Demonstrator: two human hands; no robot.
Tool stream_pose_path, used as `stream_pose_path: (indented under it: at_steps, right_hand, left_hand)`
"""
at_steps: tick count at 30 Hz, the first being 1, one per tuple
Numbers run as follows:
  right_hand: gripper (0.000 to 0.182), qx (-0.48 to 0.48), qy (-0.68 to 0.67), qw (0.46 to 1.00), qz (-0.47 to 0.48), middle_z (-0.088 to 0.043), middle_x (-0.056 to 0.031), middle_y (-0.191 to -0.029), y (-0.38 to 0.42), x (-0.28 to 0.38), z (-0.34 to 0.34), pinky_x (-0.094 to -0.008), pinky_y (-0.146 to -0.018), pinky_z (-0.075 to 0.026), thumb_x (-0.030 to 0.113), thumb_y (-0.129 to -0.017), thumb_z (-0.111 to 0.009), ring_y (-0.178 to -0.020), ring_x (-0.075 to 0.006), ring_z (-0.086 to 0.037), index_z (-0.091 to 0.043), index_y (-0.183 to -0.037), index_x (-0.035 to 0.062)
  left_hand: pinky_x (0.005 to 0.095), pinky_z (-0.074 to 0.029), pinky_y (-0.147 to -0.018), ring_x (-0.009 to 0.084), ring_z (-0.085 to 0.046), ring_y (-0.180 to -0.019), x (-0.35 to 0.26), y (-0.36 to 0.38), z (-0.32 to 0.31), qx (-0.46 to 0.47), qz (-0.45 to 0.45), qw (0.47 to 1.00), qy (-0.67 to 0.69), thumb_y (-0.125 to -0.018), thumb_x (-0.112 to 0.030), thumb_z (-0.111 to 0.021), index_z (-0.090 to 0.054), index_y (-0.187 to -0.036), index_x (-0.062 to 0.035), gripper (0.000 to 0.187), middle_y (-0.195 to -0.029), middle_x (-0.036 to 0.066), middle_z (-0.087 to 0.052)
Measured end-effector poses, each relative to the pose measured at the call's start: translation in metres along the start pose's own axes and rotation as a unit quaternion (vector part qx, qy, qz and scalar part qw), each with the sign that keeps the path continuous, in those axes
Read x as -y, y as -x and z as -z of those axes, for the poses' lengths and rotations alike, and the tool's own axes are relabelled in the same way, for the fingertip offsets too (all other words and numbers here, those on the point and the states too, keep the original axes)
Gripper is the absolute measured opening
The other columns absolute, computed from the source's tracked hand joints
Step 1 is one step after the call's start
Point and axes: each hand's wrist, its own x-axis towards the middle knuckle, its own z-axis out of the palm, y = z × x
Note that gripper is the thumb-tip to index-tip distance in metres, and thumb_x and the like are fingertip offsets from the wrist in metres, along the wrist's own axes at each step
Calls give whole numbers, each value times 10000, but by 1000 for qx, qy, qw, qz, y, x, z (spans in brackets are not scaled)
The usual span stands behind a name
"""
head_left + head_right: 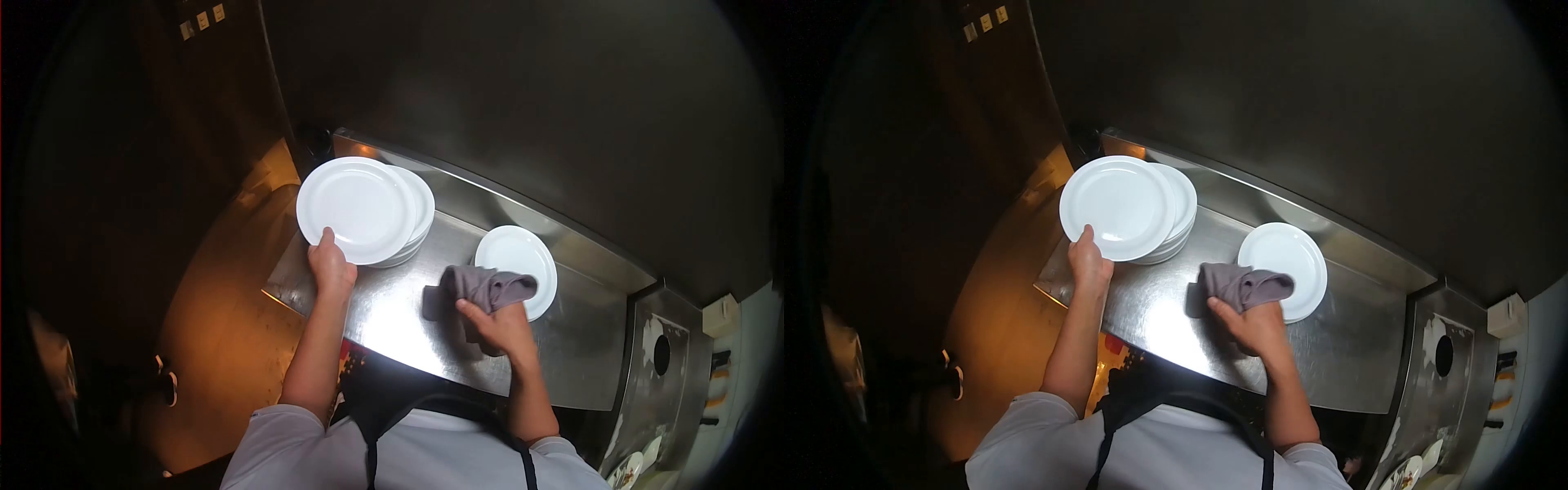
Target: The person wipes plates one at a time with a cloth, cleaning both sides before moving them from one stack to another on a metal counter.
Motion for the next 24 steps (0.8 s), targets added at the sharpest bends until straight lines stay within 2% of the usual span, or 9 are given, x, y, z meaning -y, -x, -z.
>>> stream_pose_path:
  at_steps: [2,5,8,11,14,17,18,22,24]
  right_hand:
    - [613,-38,-65,997,11,-585,-202,-1243,-5,-13,13,-424,-1028,-415,315,-800,-785,-1149,-363,-565,-559,-1258,-24]
    - [550,-70,-200,977,-14,-580,-131,-1244,-11,-32,43,-380,-1024,-414,287,-866,-744,-1164,-258,-549,-543,-1280,-14]
    - [519,-136,-284,949,11,-570,-90,-1257,-15,-35,77,-337,-1029,-394,299,-927,-689,-1166,-201,-527,-526,-1304,-18]
    - [512,-156,-329,931,3,-586,-85,-1256,-22,-54,104,-316,-1036,-384,330,-955,-645,-1163,-190,-537,-532,-1312,-18]
    - [468,-149,-458,876,-11,-613,-86,-1240,-31,-88,111,-325,-1029,-411,330,-975,-607,-1151,-190,-567,-556,-1303,0]
    - [438,-149,-545,825,-27,-641,-94,-1215,-38,-110,107,-336,-1012,-446,348,-996,-552,-1124,-199,-601,-587,-1277,13]
    - [422,-167,-563,809,-25,-669,-109,-1163,-39,-98,105,-353,-963,-497,359,-995,-530,-1066,-219,-638,-606,-1237,22]
    - [371,-160,-609,777,7,-674,-98,-1125,-40,-98,111,-335,-949,-484,315,-971,-548,-1032,-200,-635,-637,-1161,9]
    - [372,-149,-547,822,-56,-674,-95,-1097,-44,-141,124,-328,-921,-489,319,-952,-582,-1002,-192,-635,-640,-1148,8]
  left_hand:
    - [408,-508,-960,308,-597,-1157,5,-2,5,8,-19,1000,-19,-999,-84,-507,-453,-1311,93,363,-1297,207,-560]
    - [388,-476,-994,309,-586,-1169,13,-4,4,-3,-46,997,-56,-981,-49,-496,-453,-1314,93,364,-1307,219,-553]
    - [392,-439,-1032,331,-567,-1192,23,-5,0,-26,-158,980,-116,-933,-19,-526,-434,-1334,94,427,-1303,236,-554]
    - [416,-390,-1080,363,-496,-1274,29,-14,5,-23,-177,953,-246,-887,-14,-553,-399,-1377,84,523,-1386,266,-468]
    - [447,-345,-1123,399,-405,-1351,37,-13,-2,-99,-135,917,-362,-872,-31,-561,-347,-1440,57,613,-1470,274,-345]
    - [462,-291,-1167,415,-331,-1400,42,0,-14,-99,-150,912,-369,-885,-47,-544,-313,-1481,33,645,-1512,263,-267]
    - [466,-260,-1189,419,-331,-1402,44,-4,-16,-92,-137,900,-402,-889,-39,-537,-254,-1516,14,690,-1510,245,-286]
    - [478,-266,-1182,415,-331,-1404,53,-4,-23,-128,-114,874,-455,-912,-67,-564,-169,-1540,5,745,-1514,250,-290]
    - [484,-278,-1173,410,-337,-1402,45,13,-26,-133,-142,858,-476,-923,-84,-581,-130,-1547,4,774,-1511,258,-298]
